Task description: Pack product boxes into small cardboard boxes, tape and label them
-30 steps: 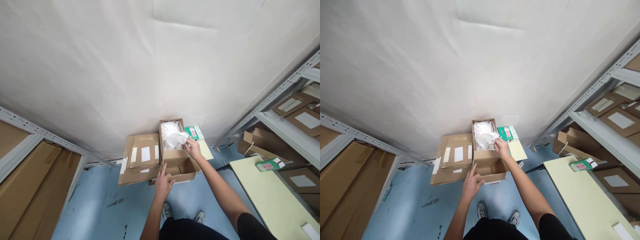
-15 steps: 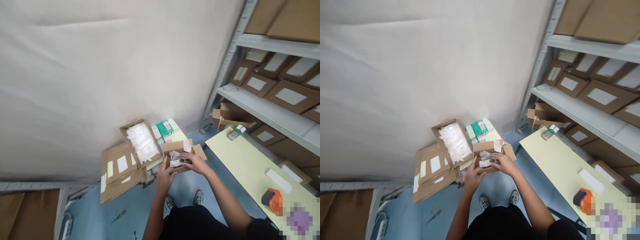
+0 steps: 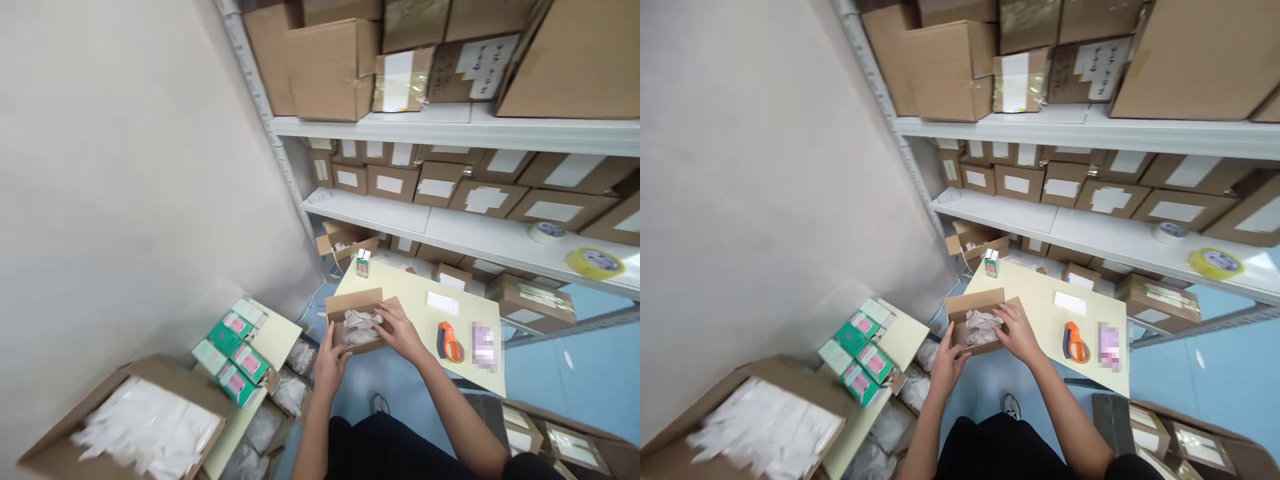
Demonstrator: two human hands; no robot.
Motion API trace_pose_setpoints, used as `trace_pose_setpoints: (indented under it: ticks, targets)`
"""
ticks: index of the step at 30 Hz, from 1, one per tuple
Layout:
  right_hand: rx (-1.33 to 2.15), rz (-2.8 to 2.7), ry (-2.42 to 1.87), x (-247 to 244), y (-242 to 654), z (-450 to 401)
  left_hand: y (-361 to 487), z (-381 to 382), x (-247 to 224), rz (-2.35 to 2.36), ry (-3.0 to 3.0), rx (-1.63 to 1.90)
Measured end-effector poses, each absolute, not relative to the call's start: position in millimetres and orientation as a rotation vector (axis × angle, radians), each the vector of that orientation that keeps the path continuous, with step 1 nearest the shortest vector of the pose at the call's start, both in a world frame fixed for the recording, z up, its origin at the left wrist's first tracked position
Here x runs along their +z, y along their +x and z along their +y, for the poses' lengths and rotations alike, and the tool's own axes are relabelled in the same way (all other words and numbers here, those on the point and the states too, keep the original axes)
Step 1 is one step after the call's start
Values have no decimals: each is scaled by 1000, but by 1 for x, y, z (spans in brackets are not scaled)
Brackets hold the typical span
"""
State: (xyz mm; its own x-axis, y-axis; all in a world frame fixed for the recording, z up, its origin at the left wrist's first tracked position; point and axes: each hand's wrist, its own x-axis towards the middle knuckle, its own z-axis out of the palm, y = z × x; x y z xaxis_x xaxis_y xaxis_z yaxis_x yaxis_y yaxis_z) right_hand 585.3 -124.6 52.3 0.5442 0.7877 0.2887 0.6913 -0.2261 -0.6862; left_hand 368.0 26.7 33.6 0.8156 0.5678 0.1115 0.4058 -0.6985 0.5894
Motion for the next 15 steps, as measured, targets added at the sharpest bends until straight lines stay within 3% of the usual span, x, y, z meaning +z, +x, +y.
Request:
trace_pose_setpoints:
  ticks: [7, 15]
  targets:
    - [74, -940, -2137, 25, 635, -155, 457, 41, 15, 394, 2456, 185]
    - [-2, -657, -2309, 21, 673, -137, 574, 99, -47, 154, 2341, 133]
